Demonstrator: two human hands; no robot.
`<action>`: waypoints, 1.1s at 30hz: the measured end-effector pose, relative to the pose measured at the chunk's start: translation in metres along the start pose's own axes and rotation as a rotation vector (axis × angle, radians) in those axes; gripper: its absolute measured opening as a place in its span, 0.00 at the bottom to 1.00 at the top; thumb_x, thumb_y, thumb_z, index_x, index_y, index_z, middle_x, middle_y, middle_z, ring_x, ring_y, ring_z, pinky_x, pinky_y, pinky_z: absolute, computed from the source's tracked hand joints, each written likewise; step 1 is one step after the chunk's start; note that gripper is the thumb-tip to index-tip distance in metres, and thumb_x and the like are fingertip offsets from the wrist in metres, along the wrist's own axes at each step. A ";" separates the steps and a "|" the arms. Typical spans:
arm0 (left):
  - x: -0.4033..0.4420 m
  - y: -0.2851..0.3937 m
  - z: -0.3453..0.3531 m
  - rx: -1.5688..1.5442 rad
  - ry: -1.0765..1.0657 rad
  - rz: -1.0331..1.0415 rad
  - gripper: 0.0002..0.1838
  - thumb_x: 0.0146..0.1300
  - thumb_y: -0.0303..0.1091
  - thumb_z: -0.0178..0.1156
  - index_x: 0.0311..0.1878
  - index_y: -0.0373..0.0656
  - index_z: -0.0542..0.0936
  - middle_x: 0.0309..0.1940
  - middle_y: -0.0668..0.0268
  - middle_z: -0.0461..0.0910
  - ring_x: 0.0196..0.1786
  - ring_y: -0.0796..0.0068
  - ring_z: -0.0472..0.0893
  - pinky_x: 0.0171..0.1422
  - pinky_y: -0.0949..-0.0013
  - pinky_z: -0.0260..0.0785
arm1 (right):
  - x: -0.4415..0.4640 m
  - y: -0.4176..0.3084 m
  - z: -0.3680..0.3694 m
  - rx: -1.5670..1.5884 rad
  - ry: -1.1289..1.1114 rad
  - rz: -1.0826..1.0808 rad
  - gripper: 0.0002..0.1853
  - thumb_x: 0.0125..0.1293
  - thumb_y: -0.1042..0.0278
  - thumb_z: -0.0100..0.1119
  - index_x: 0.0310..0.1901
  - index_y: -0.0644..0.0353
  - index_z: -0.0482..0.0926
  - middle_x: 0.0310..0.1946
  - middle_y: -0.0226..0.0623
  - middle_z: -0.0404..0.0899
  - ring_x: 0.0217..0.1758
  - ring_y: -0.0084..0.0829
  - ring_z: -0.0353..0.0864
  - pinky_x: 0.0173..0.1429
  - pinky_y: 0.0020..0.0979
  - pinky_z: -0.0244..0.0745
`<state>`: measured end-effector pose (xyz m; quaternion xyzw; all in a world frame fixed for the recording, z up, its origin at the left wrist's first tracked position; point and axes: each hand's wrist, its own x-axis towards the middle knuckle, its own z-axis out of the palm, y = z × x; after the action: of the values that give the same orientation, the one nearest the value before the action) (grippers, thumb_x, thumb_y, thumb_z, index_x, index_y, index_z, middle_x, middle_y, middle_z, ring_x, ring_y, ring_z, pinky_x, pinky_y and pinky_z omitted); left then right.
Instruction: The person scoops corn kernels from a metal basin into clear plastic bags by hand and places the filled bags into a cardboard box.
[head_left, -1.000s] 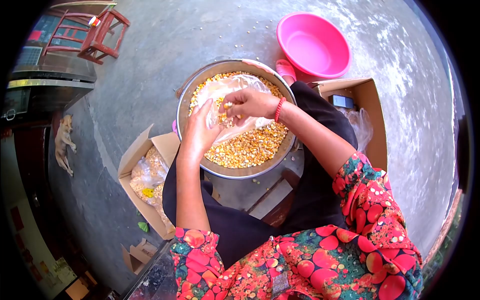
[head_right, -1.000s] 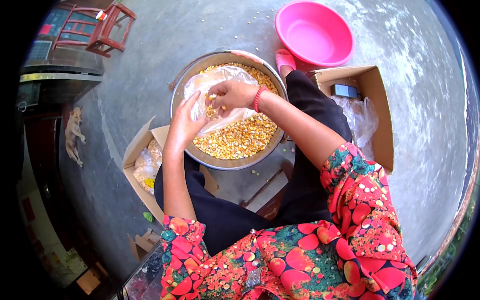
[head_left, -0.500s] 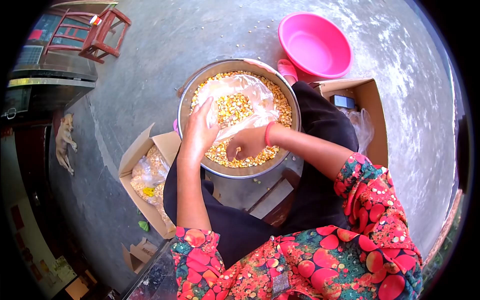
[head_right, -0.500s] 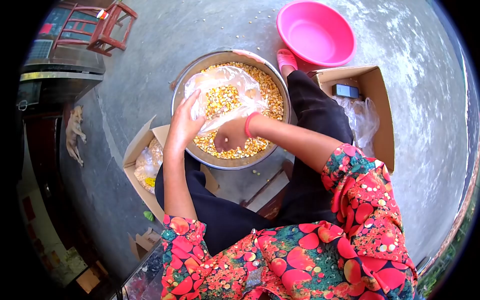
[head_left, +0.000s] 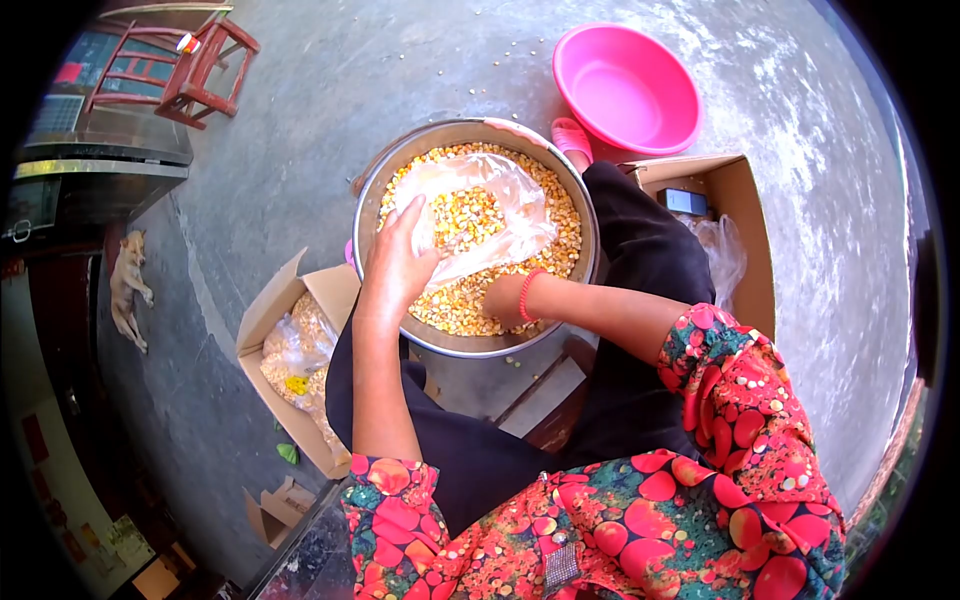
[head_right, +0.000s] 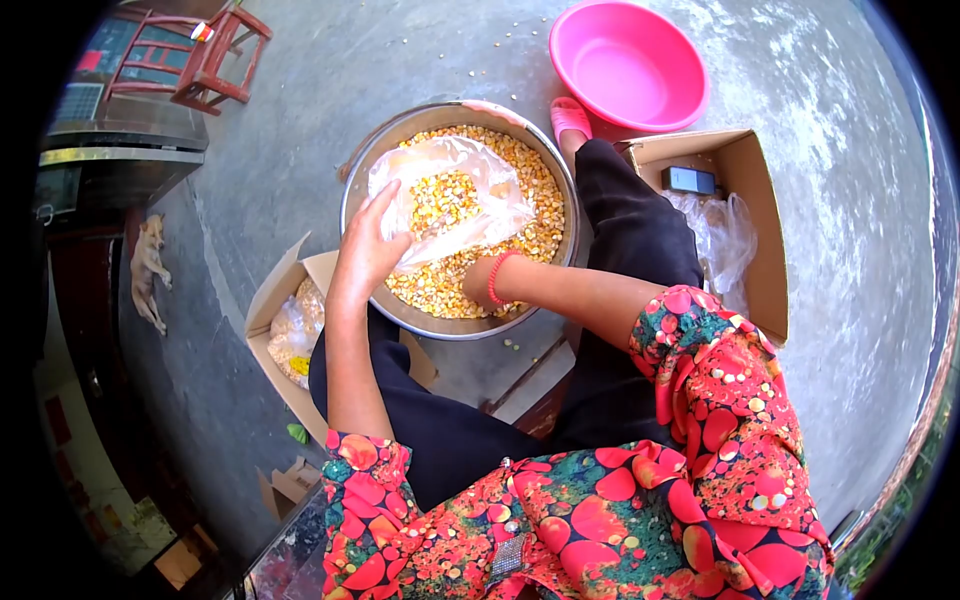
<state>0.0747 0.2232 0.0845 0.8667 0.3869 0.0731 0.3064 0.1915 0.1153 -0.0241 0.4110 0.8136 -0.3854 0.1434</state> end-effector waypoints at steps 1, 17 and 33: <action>0.000 0.000 0.000 -0.010 -0.007 -0.001 0.34 0.44 0.26 0.58 0.60 0.40 0.67 0.51 0.46 0.71 0.54 0.49 0.72 0.58 0.59 0.65 | -0.001 0.002 -0.003 0.000 0.001 0.001 0.10 0.52 0.69 0.52 0.34 0.61 0.80 0.26 0.47 0.79 0.35 0.40 0.81 0.39 0.40 0.75; 0.001 -0.003 0.002 -0.042 -0.053 -0.009 0.36 0.43 0.25 0.60 0.61 0.40 0.66 0.54 0.47 0.69 0.57 0.50 0.70 0.61 0.60 0.63 | -0.024 0.051 -0.070 0.910 0.553 -0.364 0.10 0.59 0.70 0.49 0.40 0.62 0.77 0.27 0.34 0.77 0.24 0.22 0.76 0.27 0.22 0.75; -0.001 0.000 -0.001 -0.054 -0.058 -0.038 0.37 0.43 0.26 0.61 0.62 0.43 0.66 0.57 0.45 0.67 0.60 0.51 0.68 0.64 0.63 0.60 | -0.042 0.003 -0.069 0.816 -0.117 -0.125 0.14 0.57 0.69 0.48 0.45 0.59 0.76 0.40 0.33 0.77 0.36 0.27 0.78 0.31 0.29 0.79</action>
<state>0.0730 0.2230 0.0856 0.8525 0.3918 0.0524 0.3421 0.2260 0.1444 0.0433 0.3613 0.6081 -0.7068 -0.0087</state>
